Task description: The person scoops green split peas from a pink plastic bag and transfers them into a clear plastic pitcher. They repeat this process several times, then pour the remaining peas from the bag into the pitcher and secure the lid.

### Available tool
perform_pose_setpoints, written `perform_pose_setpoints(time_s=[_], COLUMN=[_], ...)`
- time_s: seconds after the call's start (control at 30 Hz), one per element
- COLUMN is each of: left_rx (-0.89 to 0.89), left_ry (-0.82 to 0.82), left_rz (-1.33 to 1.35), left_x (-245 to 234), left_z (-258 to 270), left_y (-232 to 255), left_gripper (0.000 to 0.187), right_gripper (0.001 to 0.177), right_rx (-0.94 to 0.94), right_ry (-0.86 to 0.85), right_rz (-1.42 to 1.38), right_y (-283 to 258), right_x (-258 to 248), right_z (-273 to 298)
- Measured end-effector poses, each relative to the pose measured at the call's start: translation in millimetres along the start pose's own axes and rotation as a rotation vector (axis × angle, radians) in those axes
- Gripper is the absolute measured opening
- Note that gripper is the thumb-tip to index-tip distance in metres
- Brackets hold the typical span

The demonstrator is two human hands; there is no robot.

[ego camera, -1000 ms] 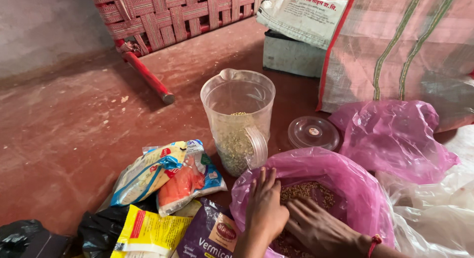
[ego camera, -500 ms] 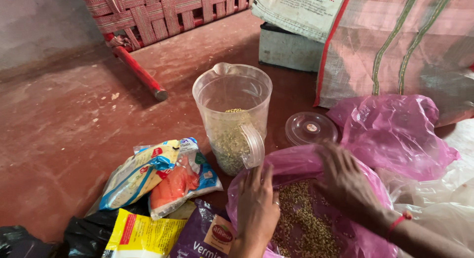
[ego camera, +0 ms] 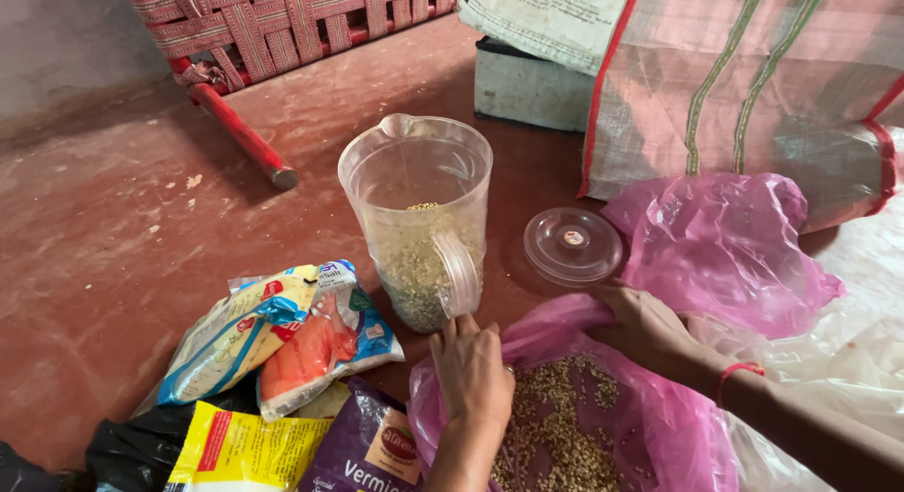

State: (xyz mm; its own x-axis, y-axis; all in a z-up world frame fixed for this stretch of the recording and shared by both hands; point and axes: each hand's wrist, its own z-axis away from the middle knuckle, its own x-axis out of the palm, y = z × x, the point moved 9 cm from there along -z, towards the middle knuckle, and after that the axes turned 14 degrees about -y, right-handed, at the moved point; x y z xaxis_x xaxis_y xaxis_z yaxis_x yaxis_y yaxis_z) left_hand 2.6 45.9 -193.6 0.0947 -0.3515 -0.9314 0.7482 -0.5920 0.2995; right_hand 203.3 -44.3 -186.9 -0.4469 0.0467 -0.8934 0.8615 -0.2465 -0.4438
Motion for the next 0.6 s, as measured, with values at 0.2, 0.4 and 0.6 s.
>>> perform_pose_setpoints(time_s=[0.2, 0.4, 0.6], left_rx=[0.047, 0.075, 0.096], left_ry=[0.078, -0.045, 0.217], left_rz=[0.269, 0.359, 0.411], left_x=[-16.7, -35.2, -61.7], left_z=[10.6, 17.2, 40.6], left_y=[-2.6, 10.0, 5.7], left_gripper=[0.045, 0.049, 0.019], right_gripper=[0.028, 0.061, 0.068], right_rx=[0.049, -0.189, -0.25], right_ry=[0.088, 0.385, 0.293], right_rz=[-0.221, -0.183, -0.115], right_y=[-35.9, -115.8, -126.5], right_x=[-42.9, -95.1, -98.5], right_z=[14.2, 51.4, 49.4])
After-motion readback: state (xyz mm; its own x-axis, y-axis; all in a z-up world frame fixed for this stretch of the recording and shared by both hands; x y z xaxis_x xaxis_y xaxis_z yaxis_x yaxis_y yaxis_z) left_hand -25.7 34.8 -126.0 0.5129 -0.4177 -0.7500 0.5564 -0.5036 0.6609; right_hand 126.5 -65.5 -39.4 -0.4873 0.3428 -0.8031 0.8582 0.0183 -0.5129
